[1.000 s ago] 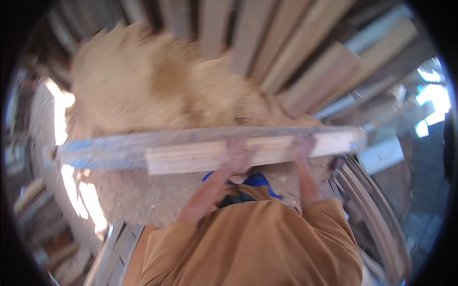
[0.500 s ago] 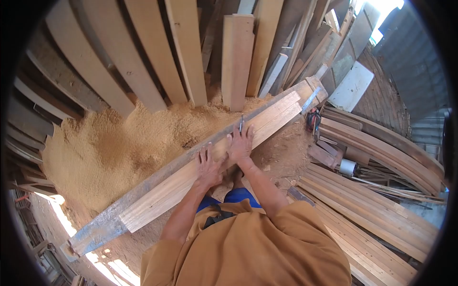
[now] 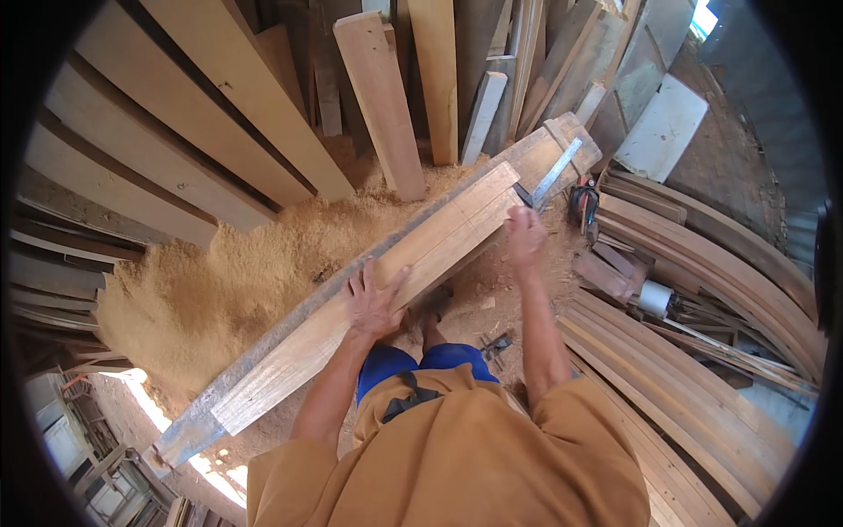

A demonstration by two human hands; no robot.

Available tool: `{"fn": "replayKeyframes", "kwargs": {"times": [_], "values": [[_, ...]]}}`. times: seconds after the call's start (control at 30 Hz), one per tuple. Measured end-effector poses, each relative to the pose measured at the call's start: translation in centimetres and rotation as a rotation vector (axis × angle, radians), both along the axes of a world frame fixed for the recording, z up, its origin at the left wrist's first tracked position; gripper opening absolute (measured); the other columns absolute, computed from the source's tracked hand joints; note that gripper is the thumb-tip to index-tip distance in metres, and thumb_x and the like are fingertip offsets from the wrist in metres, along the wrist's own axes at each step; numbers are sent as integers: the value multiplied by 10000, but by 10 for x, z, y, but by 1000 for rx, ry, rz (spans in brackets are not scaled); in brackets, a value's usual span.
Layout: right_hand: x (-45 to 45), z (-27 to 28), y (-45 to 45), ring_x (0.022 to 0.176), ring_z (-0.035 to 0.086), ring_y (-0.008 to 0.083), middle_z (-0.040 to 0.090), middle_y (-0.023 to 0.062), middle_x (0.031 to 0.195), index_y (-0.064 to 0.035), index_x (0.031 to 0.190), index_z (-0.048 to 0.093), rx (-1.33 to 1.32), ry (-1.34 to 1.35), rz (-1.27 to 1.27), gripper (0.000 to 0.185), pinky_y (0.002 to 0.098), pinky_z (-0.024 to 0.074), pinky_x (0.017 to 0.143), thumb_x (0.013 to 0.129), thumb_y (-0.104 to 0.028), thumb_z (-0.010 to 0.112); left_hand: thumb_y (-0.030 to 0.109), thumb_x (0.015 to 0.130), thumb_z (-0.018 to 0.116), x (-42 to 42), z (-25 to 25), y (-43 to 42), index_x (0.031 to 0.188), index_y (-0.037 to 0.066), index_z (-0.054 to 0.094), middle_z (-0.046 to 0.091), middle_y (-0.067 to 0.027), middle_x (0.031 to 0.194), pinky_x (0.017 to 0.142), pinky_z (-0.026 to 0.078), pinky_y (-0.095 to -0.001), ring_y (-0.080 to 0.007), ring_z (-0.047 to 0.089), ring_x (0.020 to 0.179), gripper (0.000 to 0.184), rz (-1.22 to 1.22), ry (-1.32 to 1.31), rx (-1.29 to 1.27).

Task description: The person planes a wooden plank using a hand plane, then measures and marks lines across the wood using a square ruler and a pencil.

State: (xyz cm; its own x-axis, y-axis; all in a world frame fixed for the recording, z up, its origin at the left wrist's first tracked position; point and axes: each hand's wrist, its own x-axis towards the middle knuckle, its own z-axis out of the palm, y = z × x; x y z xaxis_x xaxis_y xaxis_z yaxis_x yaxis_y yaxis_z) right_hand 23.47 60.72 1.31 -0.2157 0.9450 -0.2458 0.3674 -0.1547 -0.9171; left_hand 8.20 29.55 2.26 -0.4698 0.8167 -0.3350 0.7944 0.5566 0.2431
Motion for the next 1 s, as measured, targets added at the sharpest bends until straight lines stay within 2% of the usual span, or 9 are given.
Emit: {"fn": "replayKeyframes", "kwargs": {"times": [0.07, 0.17, 0.3, 0.4, 0.5, 0.7, 0.83, 1.0], "values": [[29, -30, 59, 673, 598, 108, 665, 17, 849, -141, 978, 645, -271, 403, -72, 310, 281, 526, 626, 1141, -389, 553, 449, 793, 897, 0, 0, 1, 1619, 488, 476, 204, -288, 1726, 1215, 275, -702, -541, 339, 1479, 929, 0, 9, 31], [30, -10, 109, 571, 510, 63, 557, -60, 740, -205, 877, 553, -475, 574, -274, 344, 259, 453, 513, 1151, -411, 519, 427, 781, 915, 1, 5, 3, 1605, 473, 502, 229, -283, 1708, 1200, 286, -696, -534, 346, 1463, 923, 6, 4, 26], [23, -28, 157, 540, 453, 80, 509, -62, 709, -209, 887, 536, -605, 760, -306, 350, 264, 407, 500, 1165, -420, 509, 416, 763, 932, 1, 8, 6, 1591, 462, 523, 249, -280, 1690, 1192, 289, -685, -526, 349, 1449, 925, -8, 17, 24], [7, -52, 161, 523, 431, 79, 482, -66, 685, -215, 881, 522, -620, 766, -319, 351, 263, 387, 478, 1168, -416, 501, 416, 754, 936, 0, 7, 5, 1585, 461, 531, 262, -280, 1676, 1189, 289, -676, -521, 350, 1444, 925, -13, 21, 31], [-11, -79, 142, 497, 381, 72, 440, -81, 673, -225, 888, 507, -690, 627, -320, 336, 264, 352, 446, 1153, -432, 517, 410, 743, 939, 0, 7, 6, 1579, 464, 536, 270, -284, 1666, 1183, 293, -671, -518, 354, 1439, 929, -20, 33, 19], [-6, -82, 144, 488, 347, 77, 403, -78, 666, -217, 883, 472, -669, 735, -362, 332, 271, 320, 437, 1142, -413, 539, 396, 710, 954, 0, 5, 5, 1571, 477, 540, 274, -289, 1660, 1164, 313, -670, -516, 367, 1425, 958, -12, 37, 37], [-13, -82, 136, 501, 341, 77, 379, -80, 666, -218, 880, 451, -695, 676, -343, 332, 263, 320, 449, 1139, -405, 539, 389, 691, 961, 0, 4, 5, 1569, 479, 543, 292, -289, 1649, 1157, 322, -668, -511, 381, 1412, 977, -14, 49, 31], [-2, -79, 153, 520, 344, 83, 360, -79, 667, -216, 876, 448, -685, 794, -419, 320, 262, 333, 467, 1132, -386, 536, 415, 644, 993, 0, -4, 1, 1600, 523, 480, 266, -289, 1698, 1172, 317, -693, -516, 370, 1459, 1091, -7, 30, 57]]}}
